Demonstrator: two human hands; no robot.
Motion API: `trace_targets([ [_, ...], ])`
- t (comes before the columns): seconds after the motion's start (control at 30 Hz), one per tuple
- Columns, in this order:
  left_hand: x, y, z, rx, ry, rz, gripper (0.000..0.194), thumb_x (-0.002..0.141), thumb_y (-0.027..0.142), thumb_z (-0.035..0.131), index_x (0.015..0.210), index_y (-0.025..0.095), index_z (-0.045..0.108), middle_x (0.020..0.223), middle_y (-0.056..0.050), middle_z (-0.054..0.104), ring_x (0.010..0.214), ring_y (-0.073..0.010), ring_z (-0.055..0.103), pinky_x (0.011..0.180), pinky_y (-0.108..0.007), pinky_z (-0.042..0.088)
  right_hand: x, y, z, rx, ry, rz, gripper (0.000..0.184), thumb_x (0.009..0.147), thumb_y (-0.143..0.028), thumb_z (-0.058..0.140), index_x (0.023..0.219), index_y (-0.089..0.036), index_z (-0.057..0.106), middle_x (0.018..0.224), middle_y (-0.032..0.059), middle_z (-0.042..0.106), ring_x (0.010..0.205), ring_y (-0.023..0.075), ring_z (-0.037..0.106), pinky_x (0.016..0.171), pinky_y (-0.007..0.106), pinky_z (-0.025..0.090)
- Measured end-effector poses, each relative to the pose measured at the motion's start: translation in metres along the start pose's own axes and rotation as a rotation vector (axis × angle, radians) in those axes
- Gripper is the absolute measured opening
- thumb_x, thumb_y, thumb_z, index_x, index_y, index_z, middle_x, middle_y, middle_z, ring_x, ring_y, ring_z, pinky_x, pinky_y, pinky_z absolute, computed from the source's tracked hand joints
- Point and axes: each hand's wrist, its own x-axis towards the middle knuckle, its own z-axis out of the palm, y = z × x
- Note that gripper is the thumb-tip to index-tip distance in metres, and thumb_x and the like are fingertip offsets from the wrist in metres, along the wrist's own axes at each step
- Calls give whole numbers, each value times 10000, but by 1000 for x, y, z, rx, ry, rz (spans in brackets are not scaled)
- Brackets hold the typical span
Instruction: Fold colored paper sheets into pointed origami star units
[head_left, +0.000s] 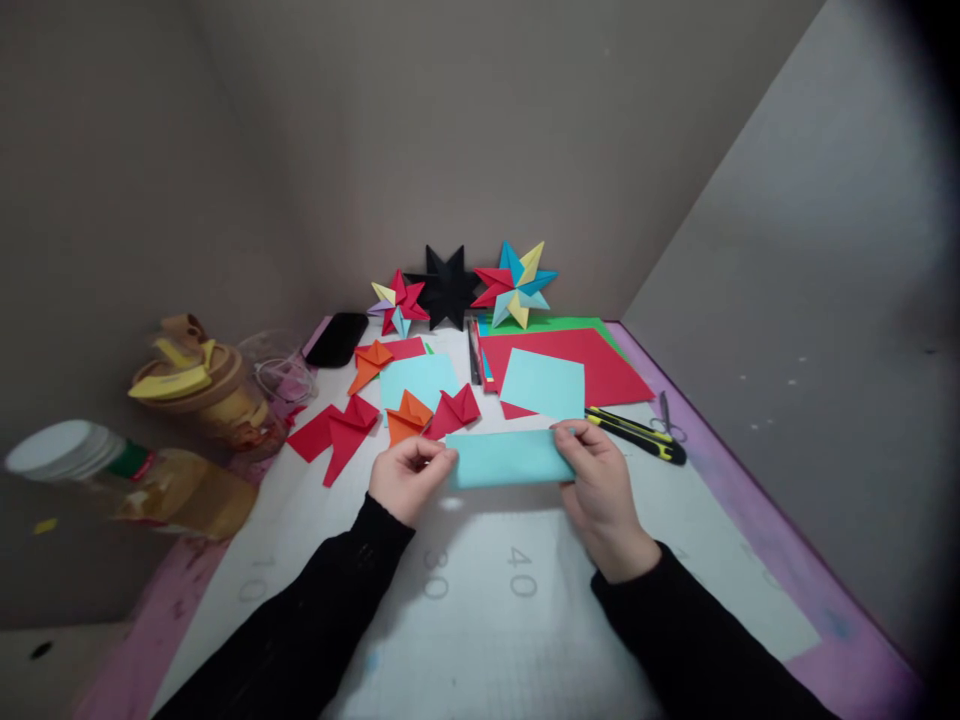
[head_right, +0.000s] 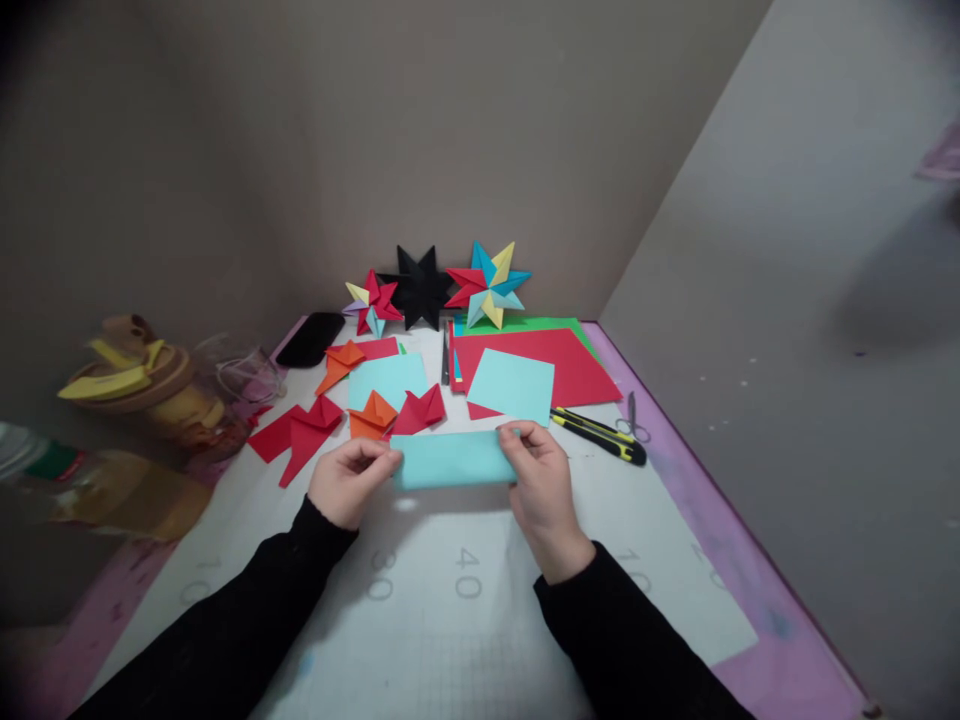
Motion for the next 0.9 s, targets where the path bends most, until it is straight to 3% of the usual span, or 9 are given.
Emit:
trace_targets([
  [0.3, -1, 0, 2, -69, 9, 17, 219, 616, 279, 719, 541, 170, 544, 597, 12, 622, 560, -108, 552, 556, -220, 442, -2, -2, 0, 38, -8, 29, 187, 668, -361, 729, 704, -214, 620, 716, -5, 563, 636, 137, 439, 559, 251, 317],
  [0.5, 0, -3, 3, -152, -13, 39, 261, 611, 280, 726, 644, 182, 486, 618, 25, 592, 574, -104, 564, 560, -212, 448, -1, 0, -1, 18, 6, 16, 206, 661, -378, 729, 694, -208, 616, 717, 6, 567, 640, 145, 444, 563, 255, 322],
  [0.7, -2, -6, 1, -121, -47, 108, 287, 668, 293, 687, 923, 166, 657, 667, 11, 590, 609, -105, 556, 544, -202, 453, -1, -1, -1, -20, 0, 2, 184, 678, -380, 715, 695, -221, 624, 719, 1, 582, 657, 155, 458, 581, 264, 328],
  [0.9, -3, -5, 0, -82, -57, 130, 218, 678, 259, 687, 873, 168, 723, 632, 12, 583, 584, -101, 529, 525, -196, 450, -1, -1, 0, 6, -1, 31, 174, 670, -361, 725, 690, -217, 630, 705, -10, 575, 654, 145, 457, 605, 266, 340],
])
